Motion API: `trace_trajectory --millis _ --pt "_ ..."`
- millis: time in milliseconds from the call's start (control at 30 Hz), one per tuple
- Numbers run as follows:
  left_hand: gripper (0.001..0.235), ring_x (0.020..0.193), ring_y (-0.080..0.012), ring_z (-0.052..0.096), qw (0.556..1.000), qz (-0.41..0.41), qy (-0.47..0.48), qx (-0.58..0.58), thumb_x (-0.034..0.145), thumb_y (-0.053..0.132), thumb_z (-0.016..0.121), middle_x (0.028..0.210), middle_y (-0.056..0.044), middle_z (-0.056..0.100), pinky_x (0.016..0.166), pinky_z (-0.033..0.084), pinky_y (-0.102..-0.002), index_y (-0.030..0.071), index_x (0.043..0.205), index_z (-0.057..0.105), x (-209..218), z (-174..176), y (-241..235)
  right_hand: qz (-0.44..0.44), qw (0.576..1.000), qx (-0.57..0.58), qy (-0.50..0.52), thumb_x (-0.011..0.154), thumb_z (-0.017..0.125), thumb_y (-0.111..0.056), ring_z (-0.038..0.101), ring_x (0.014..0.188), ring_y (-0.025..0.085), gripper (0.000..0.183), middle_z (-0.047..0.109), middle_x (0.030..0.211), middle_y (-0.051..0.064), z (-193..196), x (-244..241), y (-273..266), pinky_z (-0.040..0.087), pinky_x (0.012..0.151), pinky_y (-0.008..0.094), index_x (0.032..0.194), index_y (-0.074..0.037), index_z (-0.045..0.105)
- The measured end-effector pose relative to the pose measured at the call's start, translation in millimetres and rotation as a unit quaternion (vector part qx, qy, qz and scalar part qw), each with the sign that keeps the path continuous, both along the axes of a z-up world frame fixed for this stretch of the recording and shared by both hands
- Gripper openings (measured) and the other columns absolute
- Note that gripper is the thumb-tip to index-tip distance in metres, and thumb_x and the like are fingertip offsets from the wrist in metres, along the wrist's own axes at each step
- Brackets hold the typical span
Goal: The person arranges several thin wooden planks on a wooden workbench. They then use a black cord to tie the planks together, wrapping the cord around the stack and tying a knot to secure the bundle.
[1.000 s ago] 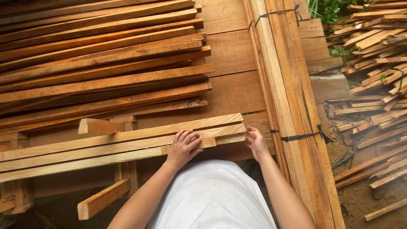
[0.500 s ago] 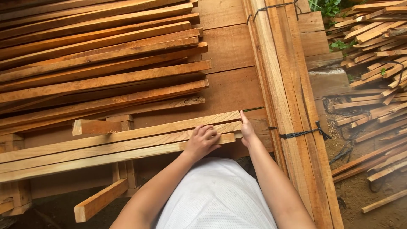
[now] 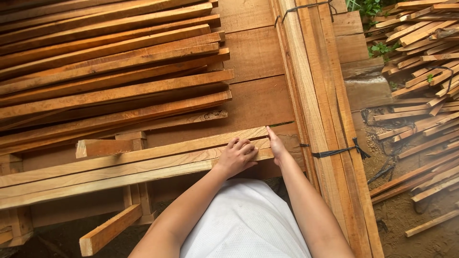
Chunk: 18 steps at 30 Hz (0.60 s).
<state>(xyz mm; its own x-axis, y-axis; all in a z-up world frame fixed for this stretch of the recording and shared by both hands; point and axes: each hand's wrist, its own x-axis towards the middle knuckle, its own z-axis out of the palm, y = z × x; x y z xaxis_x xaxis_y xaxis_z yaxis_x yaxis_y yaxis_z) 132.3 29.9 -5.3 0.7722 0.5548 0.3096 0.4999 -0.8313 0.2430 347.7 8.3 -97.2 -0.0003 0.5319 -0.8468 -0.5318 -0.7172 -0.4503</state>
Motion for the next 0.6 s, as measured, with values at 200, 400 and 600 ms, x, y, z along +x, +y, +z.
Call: trace_trajectory --millis 200,400,600 --pt "0.119 0.155 -0.0330 0.016 0.954 0.143 0.210 -0.161 0.067 0.072 0.080 0.168 -0.009 0.026 0.126 0.006 -0.050 0.013 0.159 0.034 -25.6 24.0 3.8 0.046 0.983 0.155 -0.089 0.108 0.026 -0.056 0.020 0.156 0.037 0.073 0.031 0.167 0.017 74.6 -16.0 13.4 0.010 0.127 0.051 0.161 -0.006 0.031" --pt "0.127 0.148 -0.0278 0.030 0.947 0.151 0.223 -0.175 0.057 0.071 0.082 0.161 -0.005 0.035 0.125 0.011 -0.052 0.014 0.159 0.032 -52.7 18.9 8.0 0.036 0.991 0.099 -0.077 0.106 0.041 -0.054 0.059 0.127 0.022 0.058 0.063 0.139 0.012 84.1 -24.8 12.7 0.046 0.111 0.041 0.148 -0.017 0.058" --pt "0.130 0.146 -0.0283 0.030 0.951 0.150 0.211 -0.171 0.055 0.070 0.082 0.161 -0.005 0.034 0.124 0.012 -0.053 0.014 0.160 0.030 -54.1 13.8 6.8 0.123 0.979 0.116 -0.115 0.107 0.028 -0.062 0.028 0.153 0.038 0.071 0.033 0.163 0.024 54.1 -12.5 18.5 0.018 0.127 0.051 0.159 -0.015 0.041"
